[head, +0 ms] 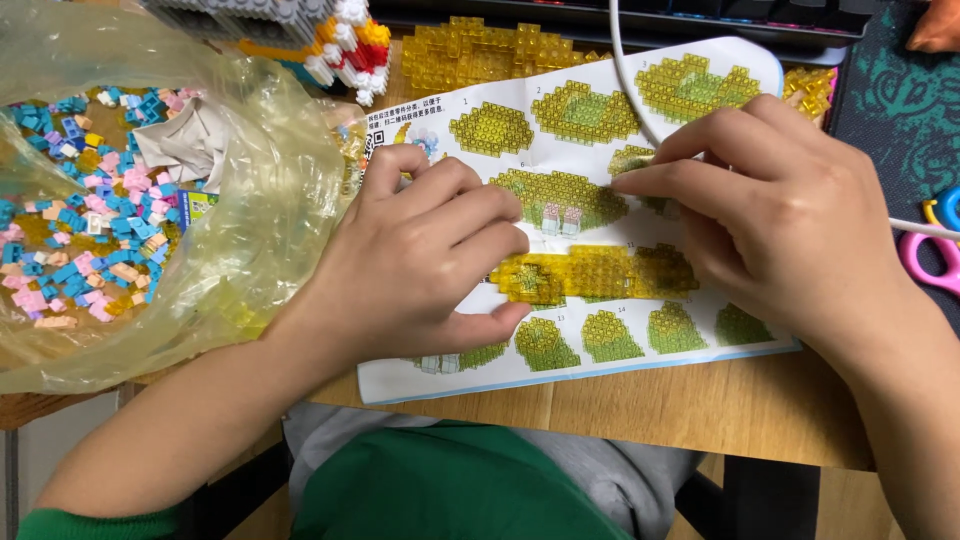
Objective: The person assembles small, translucent yellow plastic bricks by hand, following a printed instruction sheet. They pick pieces from a plastic bag, connect them to a growing structure, and occasionally compare the assembly to the diagrams.
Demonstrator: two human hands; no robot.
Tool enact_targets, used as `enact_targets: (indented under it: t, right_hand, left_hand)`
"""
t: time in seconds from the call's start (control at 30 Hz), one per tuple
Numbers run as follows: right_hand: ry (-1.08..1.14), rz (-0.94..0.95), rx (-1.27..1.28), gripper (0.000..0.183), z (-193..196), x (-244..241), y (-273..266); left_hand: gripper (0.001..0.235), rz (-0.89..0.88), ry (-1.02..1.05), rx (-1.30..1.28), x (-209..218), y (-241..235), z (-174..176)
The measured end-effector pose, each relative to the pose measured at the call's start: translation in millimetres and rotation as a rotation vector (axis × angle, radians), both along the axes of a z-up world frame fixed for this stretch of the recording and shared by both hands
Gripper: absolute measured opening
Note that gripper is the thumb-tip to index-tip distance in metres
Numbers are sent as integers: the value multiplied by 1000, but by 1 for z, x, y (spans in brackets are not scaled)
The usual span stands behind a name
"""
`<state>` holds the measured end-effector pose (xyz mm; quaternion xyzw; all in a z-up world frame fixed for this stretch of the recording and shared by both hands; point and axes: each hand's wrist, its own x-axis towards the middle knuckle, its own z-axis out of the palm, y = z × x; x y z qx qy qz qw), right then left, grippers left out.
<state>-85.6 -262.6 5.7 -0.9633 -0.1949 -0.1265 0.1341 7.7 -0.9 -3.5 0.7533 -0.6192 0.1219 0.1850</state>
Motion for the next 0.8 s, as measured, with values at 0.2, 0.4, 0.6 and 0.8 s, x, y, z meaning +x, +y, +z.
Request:
enact_targets:
  t: [0.2,0.4,0.6,0.8]
  right_hand:
    - [-12,-3,-51,42,-3,1,-1]
    - [-17,12,-62,46,-1,2,-2]
    - [-6,9,-59,50,-1,1,-3]
    - [-45,-4,-67,49,3,-1,-5]
  left_hand:
    - [29,9,-3,-121,0,-2,6]
    - [39,15,22,-165,1,-2,4]
    - [30,18,29,-154,1,-2,2]
    - [39,37,17,-41,1,0,-1]
